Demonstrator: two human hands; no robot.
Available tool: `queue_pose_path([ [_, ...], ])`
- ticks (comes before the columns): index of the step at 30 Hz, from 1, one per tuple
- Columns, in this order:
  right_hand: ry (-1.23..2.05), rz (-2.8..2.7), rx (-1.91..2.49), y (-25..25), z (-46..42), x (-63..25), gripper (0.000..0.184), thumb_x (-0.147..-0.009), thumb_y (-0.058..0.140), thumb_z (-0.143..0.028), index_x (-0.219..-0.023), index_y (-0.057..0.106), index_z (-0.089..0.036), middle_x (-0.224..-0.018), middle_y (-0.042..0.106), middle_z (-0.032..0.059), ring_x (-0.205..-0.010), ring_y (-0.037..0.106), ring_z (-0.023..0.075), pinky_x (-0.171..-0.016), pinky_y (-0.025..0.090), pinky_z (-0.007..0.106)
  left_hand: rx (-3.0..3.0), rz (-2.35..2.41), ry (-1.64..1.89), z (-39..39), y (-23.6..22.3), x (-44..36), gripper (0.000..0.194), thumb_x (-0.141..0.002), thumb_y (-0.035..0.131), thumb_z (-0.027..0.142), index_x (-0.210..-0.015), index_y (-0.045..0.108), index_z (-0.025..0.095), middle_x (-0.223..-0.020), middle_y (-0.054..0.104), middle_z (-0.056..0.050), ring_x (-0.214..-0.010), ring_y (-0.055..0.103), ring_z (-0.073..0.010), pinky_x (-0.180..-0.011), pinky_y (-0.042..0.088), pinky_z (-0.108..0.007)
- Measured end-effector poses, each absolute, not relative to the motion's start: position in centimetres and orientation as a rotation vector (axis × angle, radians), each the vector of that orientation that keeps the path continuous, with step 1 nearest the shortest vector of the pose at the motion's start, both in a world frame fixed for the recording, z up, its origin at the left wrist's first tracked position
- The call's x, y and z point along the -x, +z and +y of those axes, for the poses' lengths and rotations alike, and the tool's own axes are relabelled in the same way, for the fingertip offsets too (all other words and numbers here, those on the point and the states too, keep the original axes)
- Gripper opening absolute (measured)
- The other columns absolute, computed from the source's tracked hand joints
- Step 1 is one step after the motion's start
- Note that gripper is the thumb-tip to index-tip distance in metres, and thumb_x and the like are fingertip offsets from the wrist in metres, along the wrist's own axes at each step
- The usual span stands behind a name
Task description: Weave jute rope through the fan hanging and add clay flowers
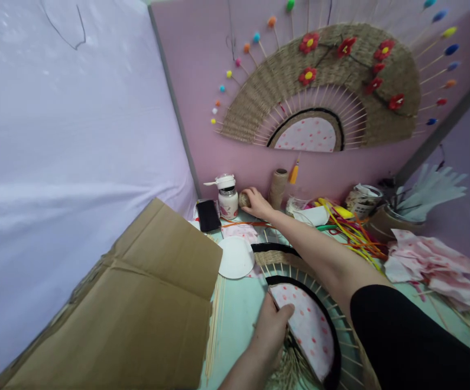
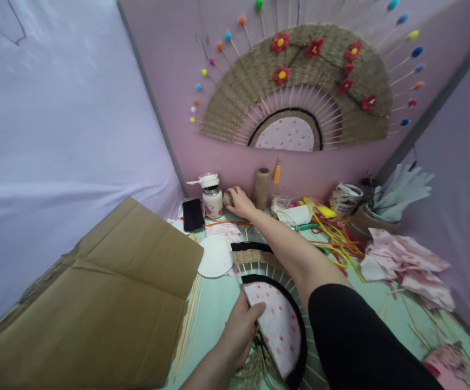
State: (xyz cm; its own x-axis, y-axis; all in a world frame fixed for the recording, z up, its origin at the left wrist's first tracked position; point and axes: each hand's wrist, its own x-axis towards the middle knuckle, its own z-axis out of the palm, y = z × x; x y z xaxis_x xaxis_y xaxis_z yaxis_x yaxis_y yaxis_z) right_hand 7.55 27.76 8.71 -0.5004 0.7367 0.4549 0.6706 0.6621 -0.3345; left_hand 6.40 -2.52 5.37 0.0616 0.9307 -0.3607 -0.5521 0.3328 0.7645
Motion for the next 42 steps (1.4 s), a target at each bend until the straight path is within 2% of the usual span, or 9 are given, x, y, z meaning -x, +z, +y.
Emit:
queue_pose_path([
  [4,0.139,-2.394,1.217,7.8,27.5,-7.9,0.05,-0.07,0.067,-0.023,-0.115,0.046,-0.018,-0.123,0.044,0.0158,-0.111,0.048,0.0305,-0.09,0.044,0.043,-0.505,0.966,1.184,-2.5,5.1,-6.5,0.041,-0.064,0.058,0.013,-0.104,0.054,0.014,-0.102,0.068,-0.009,-0.097,0.061,-0.0227,-0.09,0.043,-0.034],
  [7,0.117,-2.402,1.253,7.5,27.1,-7.9,0.057,-0.073,0.067,-0.025,-0.124,0.041,-0.018,-0.131,0.038,0.0165,-0.119,0.041,0.0304,-0.094,0.042,0.043,-0.485,0.96,1.192,-2.5,5.2,-6.5,0.04,-0.064,0.058,0.013,-0.104,0.054,0.014,-0.102,0.068,-0.009,-0.095,0.062,-0.0228,-0.089,0.043,-0.034],
  [14,0.135,-2.385,1.236,10.5,26.6,-8.6,0.066,-0.071,0.072,-0.036,-0.127,0.044,-0.014,-0.133,0.041,0.0196,-0.124,0.038,0.0329,-0.1,0.037,0.048,-0.477,0.943,1.205,-2.5,5.3,-6.4,0.037,-0.065,0.06,0.013,-0.102,0.056,0.015,-0.101,0.068,-0.01,-0.095,0.062,-0.0231,-0.088,0.044,-0.034],
  [18,0.163,-2.333,1.223,14.3,25.0,-12.5,0.055,-0.08,0.063,-0.04,-0.124,0.05,-0.011,-0.126,0.05,0.0191,-0.121,0.044,0.0306,-0.103,0.035,0.046,-0.404,0.912,1.218,-2.4,5.8,-6.2,0.041,-0.065,0.064,0.015,-0.105,0.056,0.014,-0.102,0.069,-0.01,-0.094,0.063,-0.0233,-0.087,0.045,-0.035],
  [20,0.207,-2.3,1.216,16.5,22.8,-15.5,0.047,-0.082,0.059,-0.042,-0.121,0.054,-0.015,-0.122,0.055,0.015,-0.117,0.049,0.0275,-0.101,0.038,0.045,-0.364,0.922,1.218,-2.4,6.1,-6.0,0.042,-0.064,0.066,0.015,-0.105,0.056,0.013,-0.1,0.069,-0.01,-0.091,0.064,-0.0231,-0.086,0.046,-0.035],
  [24,0.563,-2.013,1.073,21.3,15.3,-22.7,0.038,-0.084,0.054,-0.044,-0.113,0.06,-0.021,-0.114,0.063,0.0084,-0.105,0.059,0.0232,-0.094,0.046,0.043,-0.357,0.907,1.235,-2.2,6.7,-5.1,0.039,-0.067,0.068,0.017,-0.104,0.057,0.014,-0.095,0.071,-0.009,-0.086,0.066,-0.0211,-0.082,0.049,-0.033],
  [28,0.599,-1.64,1.133,24.3,6.8,-29.0,0.028,-0.085,0.055,-0.044,-0.107,0.064,-0.031,-0.109,0.066,0.0051,-0.104,0.061,0.0223,-0.094,0.046,0.042,-0.384,0.878,1.222,-1.6,7.3,-4.0,0.032,-0.068,0.071,0.017,-0.098,0.06,0.014,-0.091,0.071,-0.007,-0.077,0.067,-0.0177,-0.075,0.051,-0.029],
  [36,0.848,-1.31,0.967,20.9,0.6,-35.2,0.028,-0.085,0.051,-0.052,-0.097,0.068,-0.033,-0.104,0.064,0.0081,-0.104,0.061,0.0233,-0.099,0.046,0.041,-0.43,0.872,1.352,0.4,8.9,-2.6,0.028,-0.073,0.066,0.013,-0.101,0.063,0.014,-0.097,0.072,-0.008,-0.086,0.068,-0.0212,-0.082,0.053,-0.033],
  [42,1.166,-1.441,1.141,18.0,2.6,-33.4,0.049,-0.078,0.052,-0.065,-0.102,0.06,-0.024,-0.111,0.063,0.0105,-0.105,0.061,0.0243,-0.095,0.048,0.044,-0.407,0.868,1.445,1.3,7.6,-2.3,0.032,-0.075,0.065,0.013,-0.106,0.061,0.017,-0.095,0.072,-0.005,-0.088,0.068,-0.02,-0.088,0.052,-0.035],
])
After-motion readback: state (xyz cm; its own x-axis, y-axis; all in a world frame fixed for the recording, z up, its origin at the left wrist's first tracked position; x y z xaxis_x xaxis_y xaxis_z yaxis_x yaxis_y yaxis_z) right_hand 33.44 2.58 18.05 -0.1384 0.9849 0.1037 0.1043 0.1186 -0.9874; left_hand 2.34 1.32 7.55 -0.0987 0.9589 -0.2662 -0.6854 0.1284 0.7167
